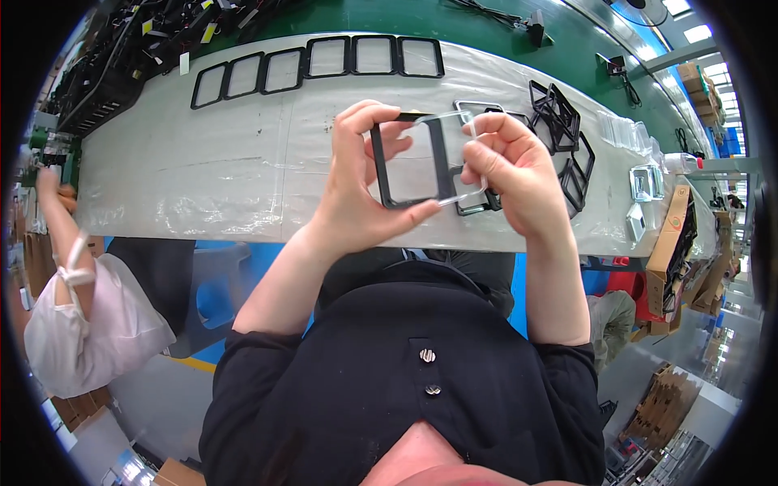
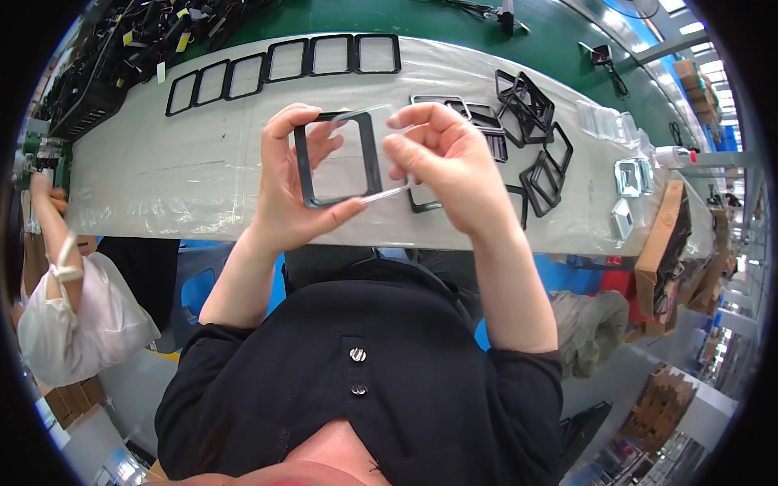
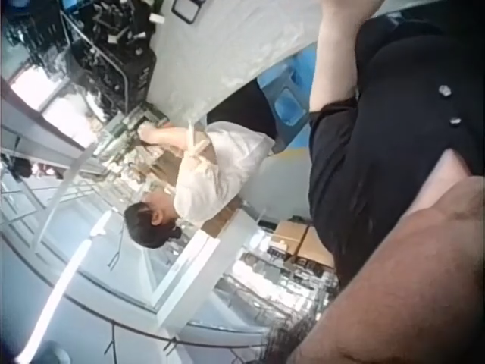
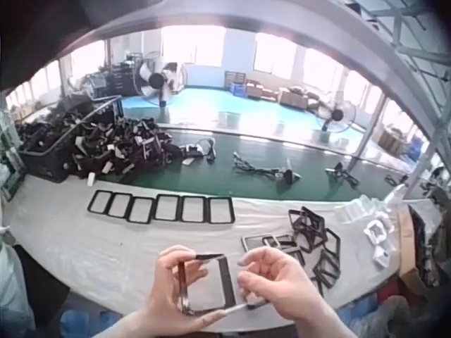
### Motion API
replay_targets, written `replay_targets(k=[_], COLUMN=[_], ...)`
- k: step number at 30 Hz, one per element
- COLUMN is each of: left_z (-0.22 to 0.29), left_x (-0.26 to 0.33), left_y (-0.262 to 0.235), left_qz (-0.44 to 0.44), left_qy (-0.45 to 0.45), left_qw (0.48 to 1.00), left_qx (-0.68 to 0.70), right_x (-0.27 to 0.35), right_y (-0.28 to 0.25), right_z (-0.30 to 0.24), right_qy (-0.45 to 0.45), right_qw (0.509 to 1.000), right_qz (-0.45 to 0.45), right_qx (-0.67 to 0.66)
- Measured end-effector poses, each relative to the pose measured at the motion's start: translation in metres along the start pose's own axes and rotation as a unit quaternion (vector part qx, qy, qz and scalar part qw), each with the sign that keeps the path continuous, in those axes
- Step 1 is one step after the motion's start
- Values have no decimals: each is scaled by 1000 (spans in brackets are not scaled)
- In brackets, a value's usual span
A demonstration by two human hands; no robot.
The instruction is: Assembling clear panes into black plastic frames on a factory production line.
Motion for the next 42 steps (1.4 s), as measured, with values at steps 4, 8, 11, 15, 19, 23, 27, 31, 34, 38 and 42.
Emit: replay_targets(k=[4, 8, 11, 15, 19, 23, 27, 31, 34, 38, 42], left_z=[22, 34, 44, 42, 39, 40, 42, 42, 41, 45, 47], left_x=[10, 14, 14, 15, 15, 15, 16, 20, 20, 20, 20], left_y=[6, 6, 5, 4, -2, -2, -2, -1, -1, 2, 0], left_qz=[-22, -20, -22, 0, 14, 22, 36, 42, 32, 30, 40], left_qy=[67, 102, 134, 153, 133, 122, 137, 144, 119, 159, 151], left_qw=[998, 994, 991, 988, 990, 984, 980, 983, 988, 983, 982], left_qx=[-5, 16, -22, 3, -46, -124, -142, -108, -93, -82, -108], right_x=[13, 20, 22, 18, 22, 21, 21, 25, 21, 23, 23], right_y=[25, 39, 41, 47, 41, 39, 42, 42, 49, 61, 62], right_z=[-8, -8, -15, -11, -35, -27, -21, -12, -5, 1, 1], right_qy=[-68, -10, -5, -7, -159, -102, -76, -102, -57, 43, 7], right_qw=[996, 997, 999, 999, 950, 990, 995, 992, 997, 983, 986], right_qz=[25, -13, -30, -24, 50, 14, -15, 37, -5, -70, -49], right_qx=[43, -73, -41, -36, 263, 97, -57, 61, -45, -163, -158])
Point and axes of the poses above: each hand's wrist, its own x-axis away from the middle knuckle, its own y-axis out of the palm, z = x × y, the point moved 8 cm from there along -x, towards the middle knuckle, and after that the axes turned 1 degree about -z, right-handed, at the moved point
